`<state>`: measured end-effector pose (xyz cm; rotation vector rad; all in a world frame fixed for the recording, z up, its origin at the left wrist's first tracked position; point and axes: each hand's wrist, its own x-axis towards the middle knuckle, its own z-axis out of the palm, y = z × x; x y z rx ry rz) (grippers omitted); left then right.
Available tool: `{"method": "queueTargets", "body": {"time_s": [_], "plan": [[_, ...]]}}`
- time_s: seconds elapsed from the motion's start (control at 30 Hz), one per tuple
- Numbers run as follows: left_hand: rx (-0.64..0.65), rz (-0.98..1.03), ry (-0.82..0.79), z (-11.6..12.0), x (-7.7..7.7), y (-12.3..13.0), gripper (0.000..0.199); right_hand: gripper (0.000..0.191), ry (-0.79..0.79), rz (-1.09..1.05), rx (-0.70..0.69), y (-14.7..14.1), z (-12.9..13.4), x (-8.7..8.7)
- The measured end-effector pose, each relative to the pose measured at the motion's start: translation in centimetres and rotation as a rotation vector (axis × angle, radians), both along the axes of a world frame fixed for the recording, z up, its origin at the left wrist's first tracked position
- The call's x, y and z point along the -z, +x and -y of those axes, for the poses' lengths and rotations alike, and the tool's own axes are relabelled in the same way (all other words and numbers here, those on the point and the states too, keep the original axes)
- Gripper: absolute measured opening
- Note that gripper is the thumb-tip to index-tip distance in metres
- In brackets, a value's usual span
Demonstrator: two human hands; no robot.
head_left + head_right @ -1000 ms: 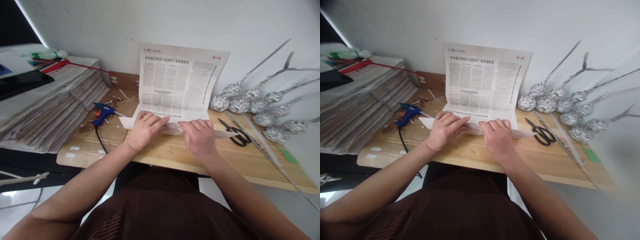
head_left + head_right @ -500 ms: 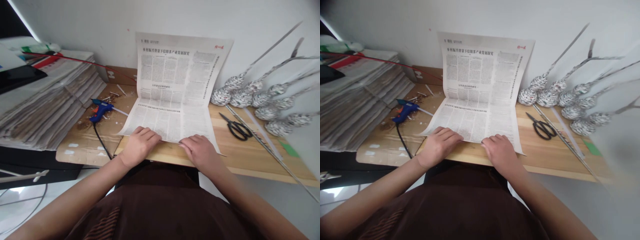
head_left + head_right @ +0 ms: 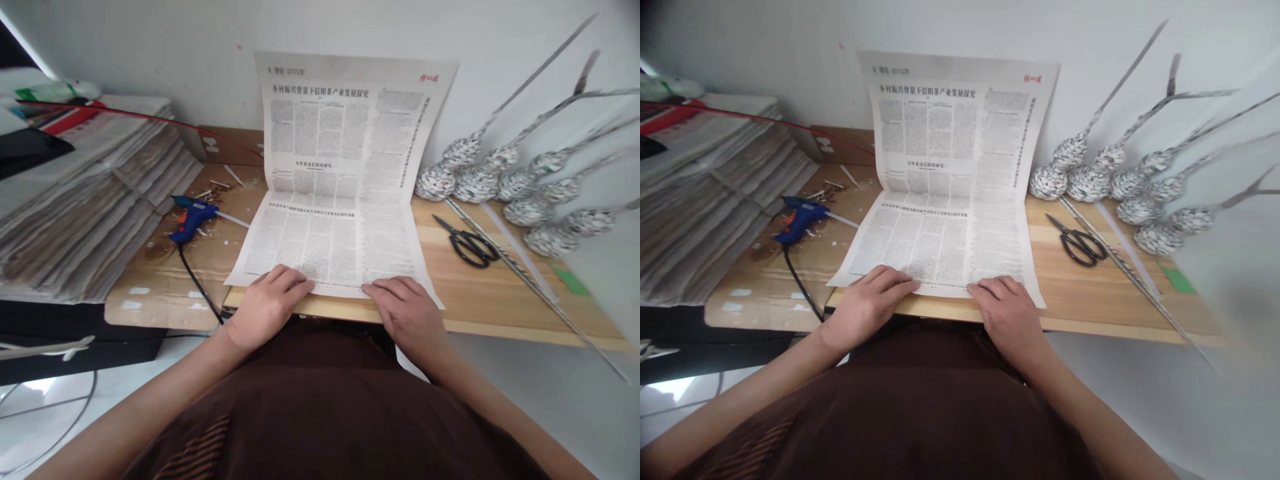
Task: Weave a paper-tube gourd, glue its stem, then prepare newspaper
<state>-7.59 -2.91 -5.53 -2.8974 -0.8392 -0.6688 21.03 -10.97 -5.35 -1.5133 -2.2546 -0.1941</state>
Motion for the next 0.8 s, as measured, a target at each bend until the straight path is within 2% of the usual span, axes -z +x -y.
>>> {"method": "queueTargets", "body": {"time_s": [0.37, 0.53, 0.67, 0.8], "plan": [[-0.085, -0.001, 0.023, 0.3, 0.2, 0.1, 0.029, 0.029, -0.007, -0.027, 0.026, -0.2, 0.2, -0.2], [-0.049, -0.010, 0.005, 0.8, -0.1, 0.1, 0.032, 0.030, -0.014, -0.013, 0.045, -0.4, 0.2, -0.2], [-0.014, -0.008, 0.052, 1.4, -0.3, -0.2, 0.032, 0.032, 0.005, -0.001, 0.052, -0.4, 0.5, -0.1], [-0.034, -0.006, 0.086, 1.6, -0.3, -1.0, 0.032, 0.033, 0.031, 0.007, 0.032, -0.2, 0.7, 0.1]]}}
